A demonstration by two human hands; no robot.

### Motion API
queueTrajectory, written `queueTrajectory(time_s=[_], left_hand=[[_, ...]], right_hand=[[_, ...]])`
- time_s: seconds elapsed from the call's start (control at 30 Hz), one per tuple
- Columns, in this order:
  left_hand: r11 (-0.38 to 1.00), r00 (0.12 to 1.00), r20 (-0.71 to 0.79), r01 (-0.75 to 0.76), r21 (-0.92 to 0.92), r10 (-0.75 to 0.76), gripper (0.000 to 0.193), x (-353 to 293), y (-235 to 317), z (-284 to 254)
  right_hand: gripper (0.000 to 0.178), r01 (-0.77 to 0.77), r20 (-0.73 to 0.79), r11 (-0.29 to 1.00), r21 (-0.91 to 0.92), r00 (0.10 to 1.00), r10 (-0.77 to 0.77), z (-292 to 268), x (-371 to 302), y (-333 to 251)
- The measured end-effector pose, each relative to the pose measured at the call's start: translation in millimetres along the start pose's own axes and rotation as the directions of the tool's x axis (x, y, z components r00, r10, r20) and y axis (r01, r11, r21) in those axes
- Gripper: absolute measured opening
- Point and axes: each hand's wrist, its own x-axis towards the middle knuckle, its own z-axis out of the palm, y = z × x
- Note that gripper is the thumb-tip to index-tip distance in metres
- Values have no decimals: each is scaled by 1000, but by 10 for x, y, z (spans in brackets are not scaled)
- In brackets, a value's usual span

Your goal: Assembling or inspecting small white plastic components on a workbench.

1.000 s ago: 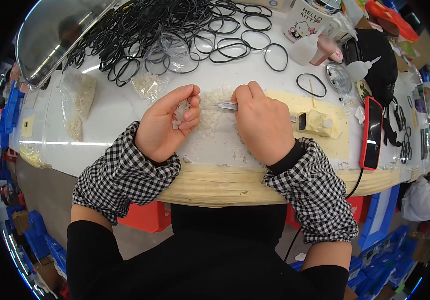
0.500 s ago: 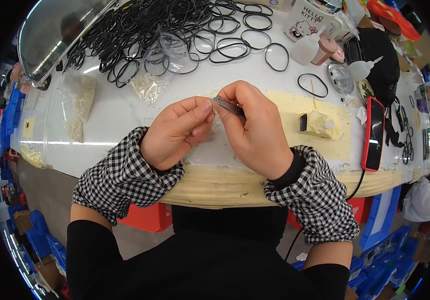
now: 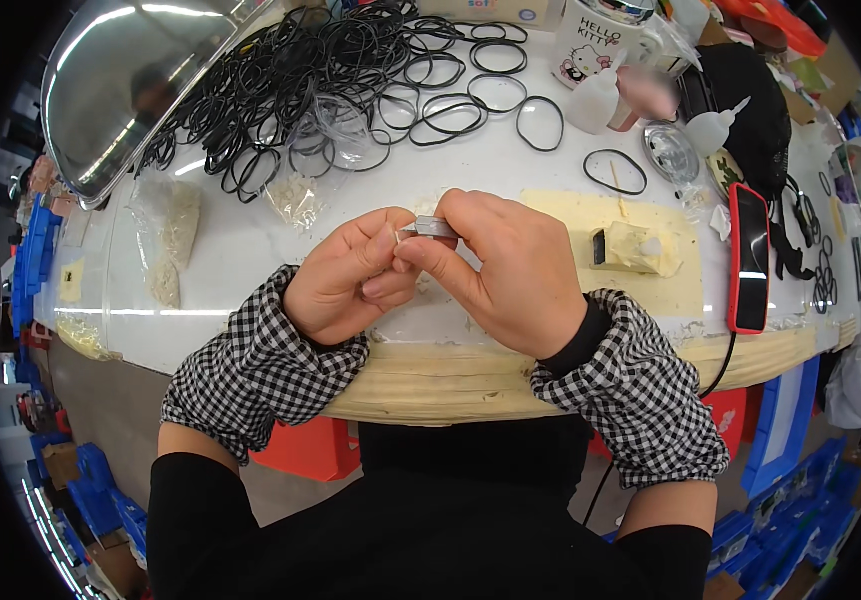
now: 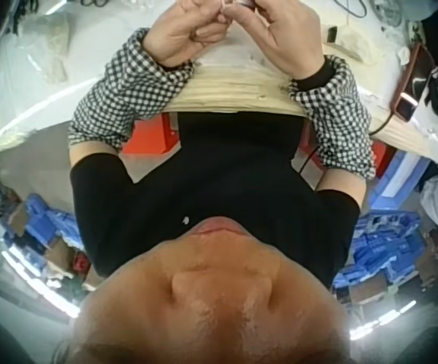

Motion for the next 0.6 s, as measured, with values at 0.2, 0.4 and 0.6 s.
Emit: queueTrajectory(time_s=[0.2,0.4,0.6], left_hand=[[999,999,47,4,-38,-2,20,2,-18,-20],[999,999,41,10,-35,-8,21,-8,-17,-17],[1000,997,73,0,-30,3,20,3,-21,-39]], right_hand=[[33,12,-3,1000,6,1000,-12,9,-14,6],[33,19,-7,1000,12,1000,-19,33,-16,12],[34,1,46,1000,17,999,-2,-3,-22,-1]])
